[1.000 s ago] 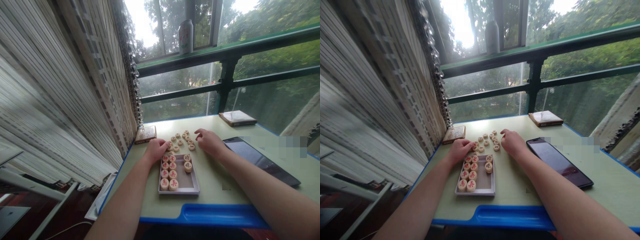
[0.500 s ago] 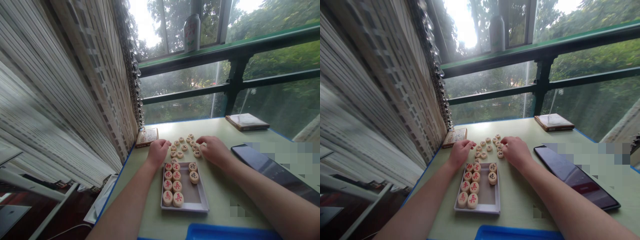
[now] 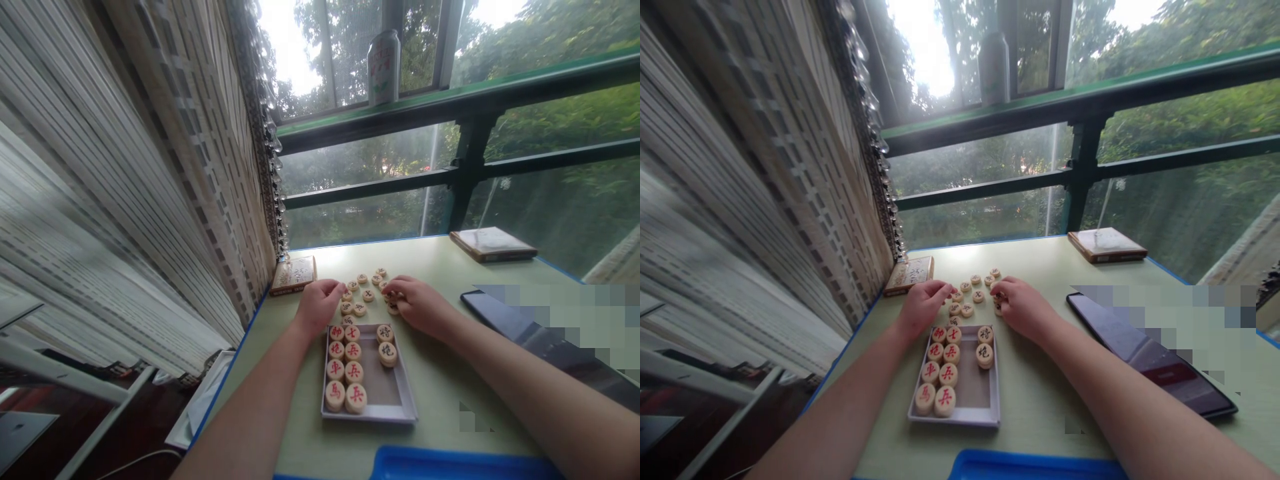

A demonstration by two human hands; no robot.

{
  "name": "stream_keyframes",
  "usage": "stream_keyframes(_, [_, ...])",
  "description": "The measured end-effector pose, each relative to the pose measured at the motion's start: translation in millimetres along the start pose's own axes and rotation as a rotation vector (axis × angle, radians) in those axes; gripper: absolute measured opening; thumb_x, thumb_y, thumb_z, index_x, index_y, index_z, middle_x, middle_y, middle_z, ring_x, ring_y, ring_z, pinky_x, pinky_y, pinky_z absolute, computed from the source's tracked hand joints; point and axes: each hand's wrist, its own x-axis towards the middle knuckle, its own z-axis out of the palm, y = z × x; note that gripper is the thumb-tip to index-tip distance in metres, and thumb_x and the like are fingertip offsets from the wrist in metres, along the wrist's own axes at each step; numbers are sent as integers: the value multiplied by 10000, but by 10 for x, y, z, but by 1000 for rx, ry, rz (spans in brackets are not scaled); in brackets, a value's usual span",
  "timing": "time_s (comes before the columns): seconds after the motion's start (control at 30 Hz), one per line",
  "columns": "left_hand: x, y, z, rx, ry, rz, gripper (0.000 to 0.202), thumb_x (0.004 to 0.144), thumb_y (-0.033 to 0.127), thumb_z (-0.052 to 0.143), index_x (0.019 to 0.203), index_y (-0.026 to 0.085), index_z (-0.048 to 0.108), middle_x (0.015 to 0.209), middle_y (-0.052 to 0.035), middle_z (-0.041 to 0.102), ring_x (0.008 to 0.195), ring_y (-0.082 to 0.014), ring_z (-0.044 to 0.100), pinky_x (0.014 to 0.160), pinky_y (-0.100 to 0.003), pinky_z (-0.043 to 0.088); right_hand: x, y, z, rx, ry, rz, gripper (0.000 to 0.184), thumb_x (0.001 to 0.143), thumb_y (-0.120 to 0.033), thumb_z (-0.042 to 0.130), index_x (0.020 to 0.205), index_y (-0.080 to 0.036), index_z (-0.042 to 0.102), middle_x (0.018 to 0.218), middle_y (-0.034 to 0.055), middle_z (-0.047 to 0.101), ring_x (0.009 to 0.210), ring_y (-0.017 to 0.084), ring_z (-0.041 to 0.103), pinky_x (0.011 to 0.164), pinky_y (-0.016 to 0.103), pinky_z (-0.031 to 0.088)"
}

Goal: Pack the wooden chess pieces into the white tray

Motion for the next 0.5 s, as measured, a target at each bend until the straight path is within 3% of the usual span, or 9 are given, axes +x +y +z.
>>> stream_keyframes(0.13, [-5, 14, -8, -10, -18, 6, 345, 788, 397, 492, 790, 132, 713, 734, -43, 694, 696, -159, 612, 642, -243, 453, -8, -20, -22, -18, 12, 8, 259, 765, -136, 444, 908, -188, 654, 975, 72, 638, 851, 185, 600, 788, 289, 455])
stream_keyframes(0.27, [4, -4, 6, -41, -77, -22, 385, 817, 404, 448, 894, 129, 706, 882, -69, 706, 839, -198, 629, 776, -300, 471, 13, 51, 20, -26, 48, -49, 268, 800, -186, 429, 967, -183, 639, 1060, 87, 617, 976, 197, 578, 889, 308, 432])
stream_keyframes(0.37, [21, -40, 41, -134, -151, -4, 398, 838, 396, 425, 1011, 133, 669, 1138, -87, 632, 1091, -216, 549, 976, -340, 384, 54, 122, 74, -69, 82, -89, 343, 847, -281, 399, 1108, -177, 596, 1216, 100, 554, 1138, 222, 493, 990, 351, 370])
stream_keyframes(0.5, [39, -58, 78, -201, -186, -77, 435, 850, 388, 419, 1148, 120, 588, 1223, -108, 574, 1148, -211, 507, 1023, -351, 341, 115, 148, 106, -149, -33, -41, 530, 883, -435, 330, 1298, -135, 468, 1389, 114, 406, 1299, 260, 318, 1073, 421, 258])
